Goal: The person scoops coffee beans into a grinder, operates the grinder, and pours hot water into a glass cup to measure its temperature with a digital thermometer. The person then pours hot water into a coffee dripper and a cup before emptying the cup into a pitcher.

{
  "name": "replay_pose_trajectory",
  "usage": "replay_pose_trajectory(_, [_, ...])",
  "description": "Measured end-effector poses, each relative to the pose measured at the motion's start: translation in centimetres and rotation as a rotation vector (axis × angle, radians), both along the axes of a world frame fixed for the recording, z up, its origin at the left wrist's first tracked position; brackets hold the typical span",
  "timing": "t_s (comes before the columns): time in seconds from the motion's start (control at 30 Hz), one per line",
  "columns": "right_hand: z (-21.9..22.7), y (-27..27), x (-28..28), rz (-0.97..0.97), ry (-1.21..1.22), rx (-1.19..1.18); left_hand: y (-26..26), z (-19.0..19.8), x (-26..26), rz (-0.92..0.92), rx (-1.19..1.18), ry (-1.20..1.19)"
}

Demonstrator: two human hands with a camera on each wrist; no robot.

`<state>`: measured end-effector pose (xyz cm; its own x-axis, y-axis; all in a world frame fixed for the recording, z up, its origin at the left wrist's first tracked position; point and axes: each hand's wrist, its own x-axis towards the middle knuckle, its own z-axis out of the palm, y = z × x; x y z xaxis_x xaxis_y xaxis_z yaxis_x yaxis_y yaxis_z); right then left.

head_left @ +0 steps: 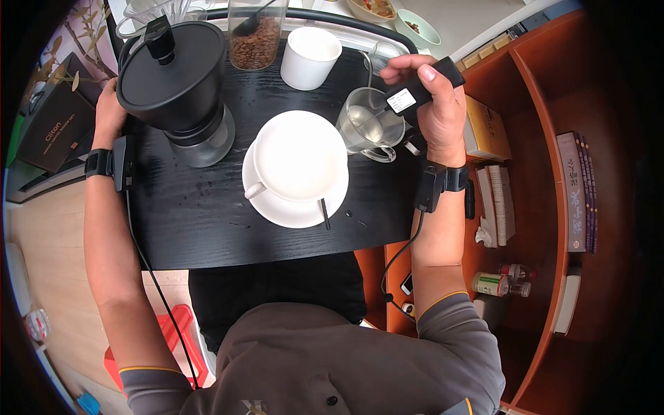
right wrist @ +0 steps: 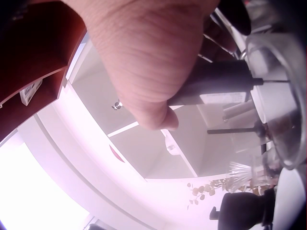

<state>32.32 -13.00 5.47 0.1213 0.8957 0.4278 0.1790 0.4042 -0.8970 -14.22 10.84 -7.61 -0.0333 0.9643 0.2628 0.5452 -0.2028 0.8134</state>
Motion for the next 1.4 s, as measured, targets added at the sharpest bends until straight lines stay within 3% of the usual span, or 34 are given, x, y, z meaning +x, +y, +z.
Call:
replay_pose_trajectory(0.27, [-0.1,0.2,0.5,-0.053,-0.092,-0.002,-0.2,0.3,0.1,-0.013,-0.016,-0.053])
replay_pose_trajectory(0.53, [0.1,0.1,0.6,0.004,0.066,0.035,-0.4,0.6,0.2,-0.048,-0.032,-0.018])
replay_pose_trajectory(0.97, [0.1,0.2,0.8,-0.108,-0.009,0.102,-0.6,0.7,0.5,-0.007,-0.043,-0.033])
replay_pose_trajectory(1.07, [0.1,0.2,0.8,0.016,0.101,0.065,-0.6,0.7,0.5,-0.013,-0.038,-0.028])
replay_pose_trajectory(1.13, [-0.1,0.3,0.8,-0.120,0.017,0.074,-0.6,0.8,0.4,-0.040,-0.018,0.000])
replay_pose_trajectory(1.23, [0.1,0.1,0.9,0.013,0.115,0.043,-0.6,1.0,0.4,-0.051,-0.016,0.014])
replay_pose_trajectory(1.33, [0.1,0.2,0.9,-0.077,0.044,0.061,-0.5,0.9,0.3,-0.058,-0.010,0.015])
replay_pose_trajectory(1.4, [0.0,0.3,1.3,-0.030,0.074,0.052,-0.6,1.0,0.4,-0.049,-0.015,0.020])
